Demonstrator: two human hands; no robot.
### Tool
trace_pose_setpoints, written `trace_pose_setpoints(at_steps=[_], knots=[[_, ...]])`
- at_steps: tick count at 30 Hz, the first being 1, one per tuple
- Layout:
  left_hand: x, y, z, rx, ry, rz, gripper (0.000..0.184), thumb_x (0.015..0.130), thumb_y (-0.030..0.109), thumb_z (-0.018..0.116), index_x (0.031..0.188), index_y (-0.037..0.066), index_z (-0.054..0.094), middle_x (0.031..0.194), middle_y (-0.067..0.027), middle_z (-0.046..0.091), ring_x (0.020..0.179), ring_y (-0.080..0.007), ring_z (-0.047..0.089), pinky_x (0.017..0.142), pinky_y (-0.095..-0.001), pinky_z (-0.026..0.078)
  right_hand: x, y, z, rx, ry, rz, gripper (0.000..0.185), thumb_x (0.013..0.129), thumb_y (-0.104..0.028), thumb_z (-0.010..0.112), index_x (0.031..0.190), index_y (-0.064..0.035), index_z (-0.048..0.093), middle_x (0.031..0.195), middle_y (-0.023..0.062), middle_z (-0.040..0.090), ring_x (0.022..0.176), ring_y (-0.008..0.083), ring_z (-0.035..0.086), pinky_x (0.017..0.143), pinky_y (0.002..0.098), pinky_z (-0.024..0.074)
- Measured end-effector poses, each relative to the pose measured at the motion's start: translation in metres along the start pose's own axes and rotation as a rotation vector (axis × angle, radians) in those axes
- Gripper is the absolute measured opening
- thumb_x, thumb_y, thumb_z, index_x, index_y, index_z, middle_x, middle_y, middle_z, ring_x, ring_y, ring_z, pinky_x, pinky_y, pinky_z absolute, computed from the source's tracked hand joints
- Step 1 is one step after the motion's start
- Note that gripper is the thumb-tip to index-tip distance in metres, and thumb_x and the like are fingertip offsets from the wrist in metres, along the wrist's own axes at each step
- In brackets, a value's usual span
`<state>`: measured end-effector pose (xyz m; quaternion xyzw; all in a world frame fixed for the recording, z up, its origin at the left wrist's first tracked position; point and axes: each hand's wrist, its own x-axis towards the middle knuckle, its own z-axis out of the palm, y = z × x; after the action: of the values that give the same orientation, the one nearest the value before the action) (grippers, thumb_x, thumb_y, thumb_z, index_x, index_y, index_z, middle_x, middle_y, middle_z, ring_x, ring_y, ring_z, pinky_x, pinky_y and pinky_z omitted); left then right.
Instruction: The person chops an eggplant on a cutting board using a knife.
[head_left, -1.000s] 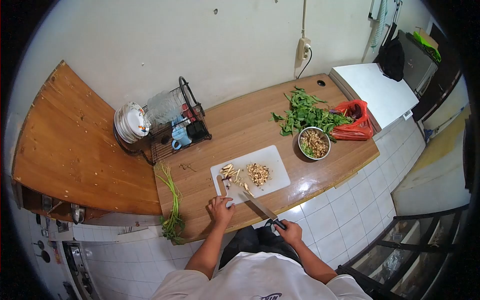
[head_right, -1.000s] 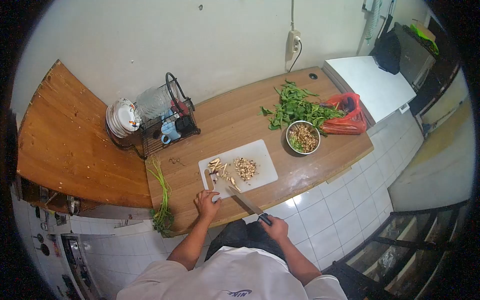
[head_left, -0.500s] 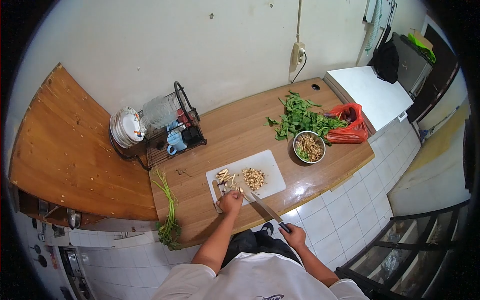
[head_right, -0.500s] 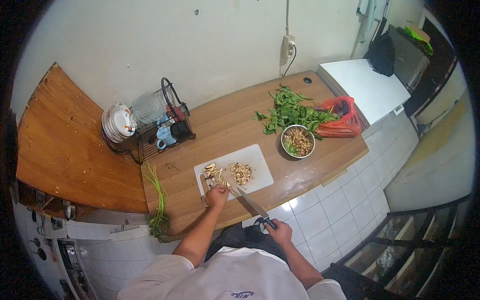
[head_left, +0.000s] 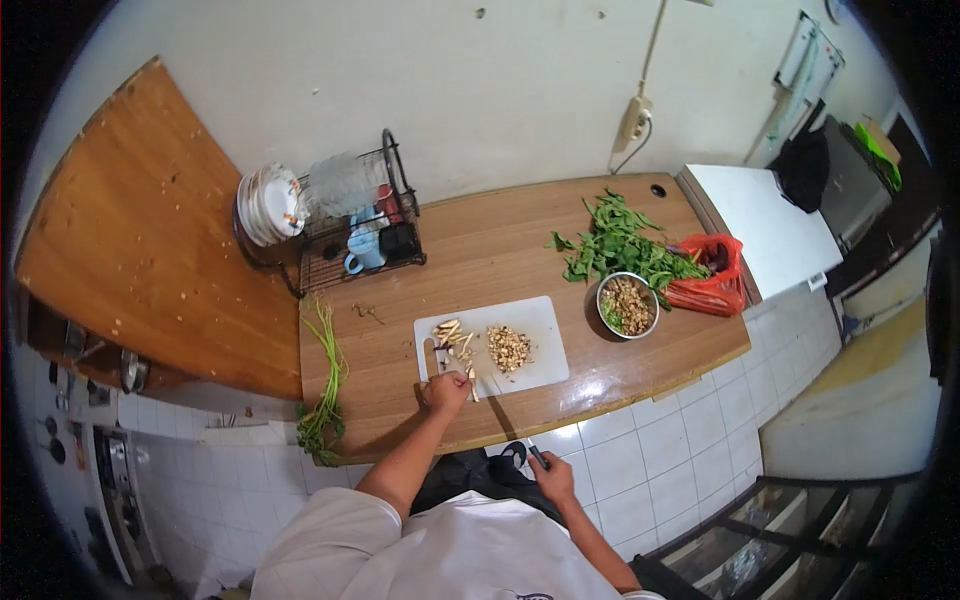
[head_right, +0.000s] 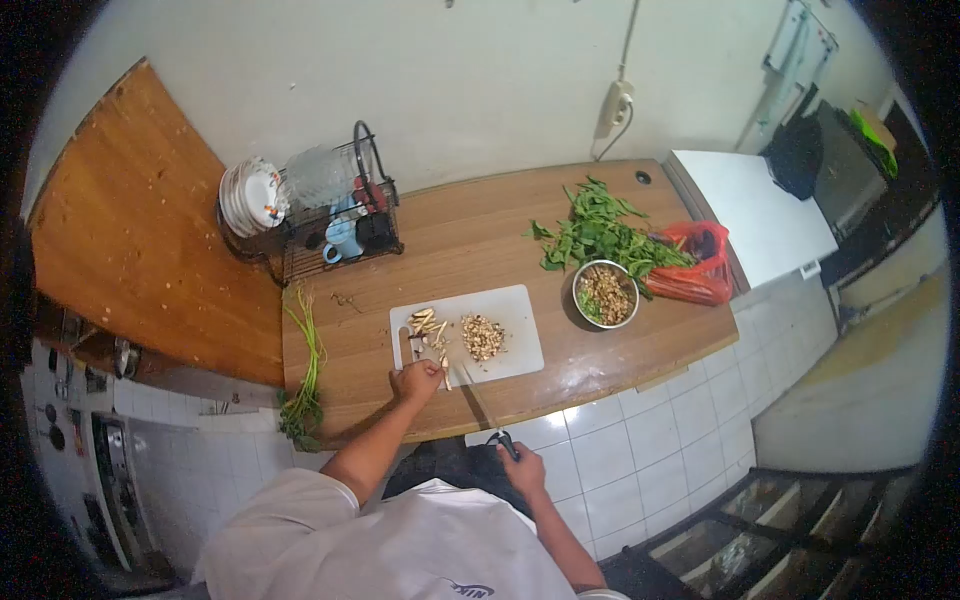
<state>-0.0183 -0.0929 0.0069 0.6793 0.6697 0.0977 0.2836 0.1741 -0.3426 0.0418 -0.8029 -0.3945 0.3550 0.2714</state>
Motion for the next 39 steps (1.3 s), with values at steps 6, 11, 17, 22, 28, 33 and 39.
trace_pose_setpoints(at_steps=[6,11,17,22,28,33,39], knots=[[-0.001,0.000,0.017,-0.034,0.033,-0.130,0.022,0.084,0.043,0.075,0.091,0.022,0.080,0.088,0.0000,0.077,0.088,-0.0231,0.072,0.094,-0.0443,0.042,0.027,0.028,0.065,0.157,-0.093,0.030,0.047,0.103,-0.043,0.058,0.091,0.0008,0.069,0.072,0.0139,0.068,0.064,0.0250,0.062,0.065,0.0389,0.0497],[-0.004,-0.002,0.022,-0.141,0.057,-0.133,0.020,0.083,0.038,0.076,0.089,0.019,0.079,0.087,-0.0005,0.077,0.085,-0.0227,0.073,0.094,-0.0470,0.041,0.041,0.016,0.065,0.070,-0.150,0.003,0.051,0.103,-0.048,0.056,0.100,0.0012,0.070,0.078,0.0172,0.070,0.073,0.0306,0.068,0.071,0.0405,0.0523],[-0.002,-0.003,0.025,-0.183,0.062,-0.134,0.014,0.082,0.033,0.076,0.085,0.020,0.079,0.084,0.0013,0.077,0.081,-0.0211,0.072,0.092,-0.0502,0.040,0.050,-0.013,0.041,-0.143,-0.170,-0.050,0.057,0.102,-0.054,0.051,0.113,-0.0009,0.069,0.092,0.0253,0.072,0.092,0.0452,0.069,0.083,0.0505,0.0540],[-0.002,-0.003,0.033,-0.098,0.153,-0.115,0.012,0.081,0.033,0.076,0.082,0.021,0.078,0.082,0.0028,0.077,0.079,-0.0211,0.072,0.089,-0.0502,0.040,0.064,-0.046,0.028,-0.310,-0.264,-0.045,0.057,0.101,-0.059,0.047,0.111,-0.0069,0.068,0.095,0.0261,0.072,0.095,0.0470,0.068,0.082,0.0546,0.0539],[0.002,-0.009,0.034,0.008,0.170,-0.059,0.009,0.079,0.032,0.076,0.081,0.024,0.077,0.079,0.0019,0.075,0.090,-0.0232,0.070,0.089,-0.0492,0.040,0.066,-0.040,0.010,-0.346,-0.271,-0.058,0.057,0.101,-0.059,0.047,0.112,-0.0077,0.069,0.097,0.0255,0.072,0.096,0.0452,0.069,0.084,0.0536,0.0541],[0.001,-0.015,0.038,0.058,0.229,-0.030,0.010,0.080,0.032,0.076,0.078,0.023,0.076,0.077,-0.0018,0.074,0.089,-0.0244,0.069,0.089,-0.0457,0.041,0.081,-0.055,0.016,-0.331,-0.293,-0.092,0.056,0.101,-0.058,0.048,0.113,-0.0072,0.069,0.101,0.0265,0.071,0.099,0.0462,0.068,0.086,0.0527,0.0533],[0.002,-0.030,0.027,-0.071,0.236,-0.078,0.015,0.079,0.036,0.079,0.082,0.021,0.077,0.078,-0.0025,0.074,0.081,-0.0252,0.070,0.087,-0.0440,0.043,0.066,-0.029,0.007,-0.282,-0.303,-0.040,0.058,0.101,-0.058,0.048,0.110,-0.0052,0.069,0.096,0.0272,0.071,0.097,0.0478,0.067,0.085,0.0533,0.0527]])
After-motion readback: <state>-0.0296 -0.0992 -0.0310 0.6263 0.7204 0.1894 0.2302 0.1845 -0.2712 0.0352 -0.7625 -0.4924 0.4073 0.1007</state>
